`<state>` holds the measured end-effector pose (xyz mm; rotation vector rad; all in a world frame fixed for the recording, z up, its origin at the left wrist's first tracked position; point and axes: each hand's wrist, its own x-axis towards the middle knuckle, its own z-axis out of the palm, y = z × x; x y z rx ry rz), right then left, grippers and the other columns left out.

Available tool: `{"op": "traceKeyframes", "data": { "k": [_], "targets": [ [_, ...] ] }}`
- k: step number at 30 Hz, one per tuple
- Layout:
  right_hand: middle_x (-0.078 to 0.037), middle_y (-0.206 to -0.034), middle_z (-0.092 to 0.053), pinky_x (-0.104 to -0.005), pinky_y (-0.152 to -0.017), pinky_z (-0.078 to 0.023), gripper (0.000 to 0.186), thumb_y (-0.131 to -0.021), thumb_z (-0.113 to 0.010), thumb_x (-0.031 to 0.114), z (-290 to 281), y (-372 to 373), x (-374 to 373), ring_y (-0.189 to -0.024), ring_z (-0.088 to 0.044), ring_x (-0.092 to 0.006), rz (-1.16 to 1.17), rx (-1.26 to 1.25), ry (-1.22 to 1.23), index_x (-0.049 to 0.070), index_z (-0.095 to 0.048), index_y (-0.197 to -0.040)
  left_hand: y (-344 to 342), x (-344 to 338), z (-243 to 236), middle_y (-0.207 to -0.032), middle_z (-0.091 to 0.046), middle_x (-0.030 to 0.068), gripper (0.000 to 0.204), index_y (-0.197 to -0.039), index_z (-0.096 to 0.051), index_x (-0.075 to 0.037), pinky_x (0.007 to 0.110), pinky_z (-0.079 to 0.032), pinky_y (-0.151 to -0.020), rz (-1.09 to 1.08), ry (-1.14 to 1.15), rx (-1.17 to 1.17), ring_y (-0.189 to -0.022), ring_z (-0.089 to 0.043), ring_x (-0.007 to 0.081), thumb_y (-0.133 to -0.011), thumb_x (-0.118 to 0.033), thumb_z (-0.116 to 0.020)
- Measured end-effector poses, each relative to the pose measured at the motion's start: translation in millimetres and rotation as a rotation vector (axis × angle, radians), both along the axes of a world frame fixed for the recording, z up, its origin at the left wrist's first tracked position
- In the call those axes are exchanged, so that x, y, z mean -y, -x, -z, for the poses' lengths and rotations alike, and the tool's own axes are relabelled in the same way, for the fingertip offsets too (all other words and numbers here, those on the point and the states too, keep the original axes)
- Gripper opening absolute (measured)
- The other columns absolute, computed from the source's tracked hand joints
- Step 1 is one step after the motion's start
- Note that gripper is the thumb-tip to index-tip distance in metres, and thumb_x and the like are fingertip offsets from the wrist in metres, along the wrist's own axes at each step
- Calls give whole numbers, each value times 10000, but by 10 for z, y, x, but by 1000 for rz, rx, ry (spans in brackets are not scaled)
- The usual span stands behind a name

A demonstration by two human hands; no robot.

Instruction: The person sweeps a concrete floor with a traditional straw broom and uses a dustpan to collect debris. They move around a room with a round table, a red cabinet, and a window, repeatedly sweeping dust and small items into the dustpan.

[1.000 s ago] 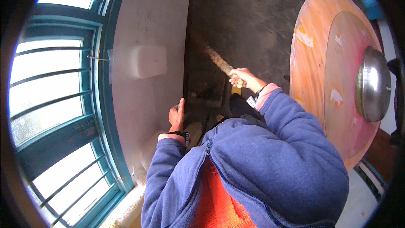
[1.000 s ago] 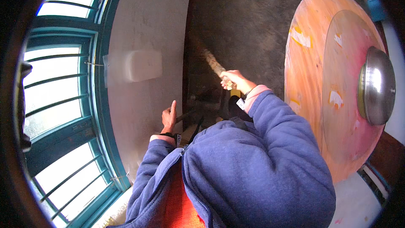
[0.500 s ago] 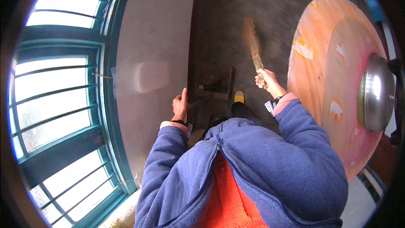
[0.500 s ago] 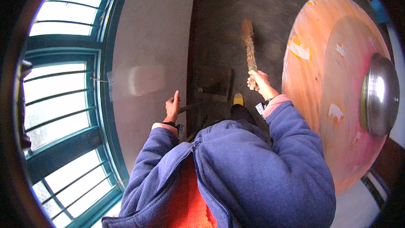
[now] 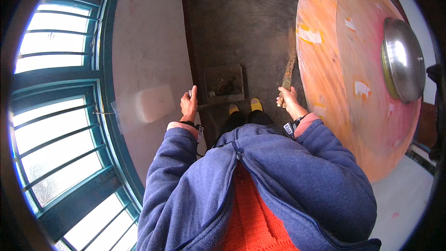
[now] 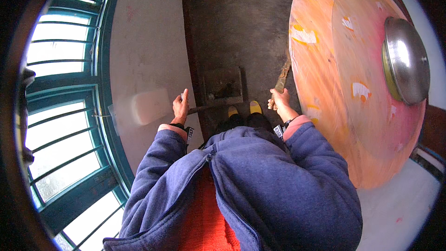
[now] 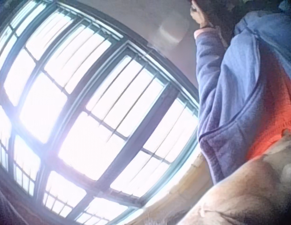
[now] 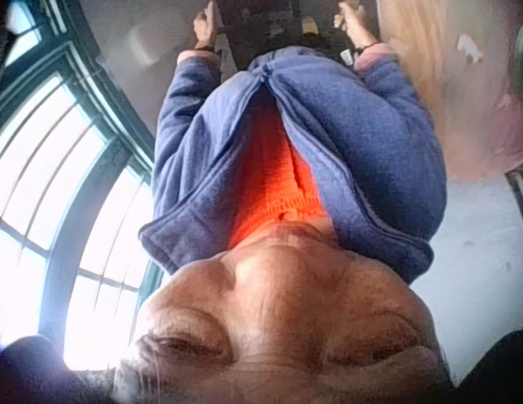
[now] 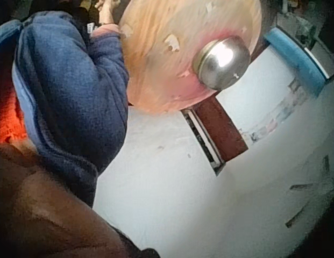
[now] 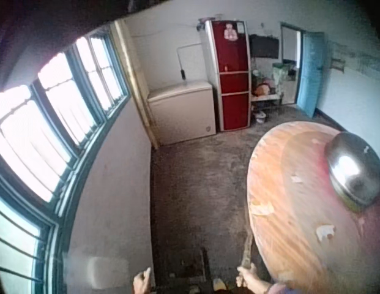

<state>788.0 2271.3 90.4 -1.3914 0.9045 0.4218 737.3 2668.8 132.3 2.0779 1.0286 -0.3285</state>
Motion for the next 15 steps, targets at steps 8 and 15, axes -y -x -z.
{"op": "traceKeyframes", "data": {
  "k": [8,15],
  "targets": [
    [-167,-680,-581,-382,-400,-467,412,-735,-653,163,369,2,-321,-467,-583,-262,-396,-100,179,22,-428,-1049,-367,-163,108,-1042,-609,235,658,-1055,-593,-38,440,-426,-858,302,-82,-6,-1039,-550,401,-811,-639,-485],
    [-217,-1040,-591,-363,-726,-490,726,-712,-671,183,193,628,-434,-831,-596,-290,-827,-110,360,-6,-334,-1327,-743,-262,172,-1011,-624,215,623,-1039,-600,-81,460,-435,-833,438,-173,9,-1004,-563,405,-810,-647,-476]
  ]
}}
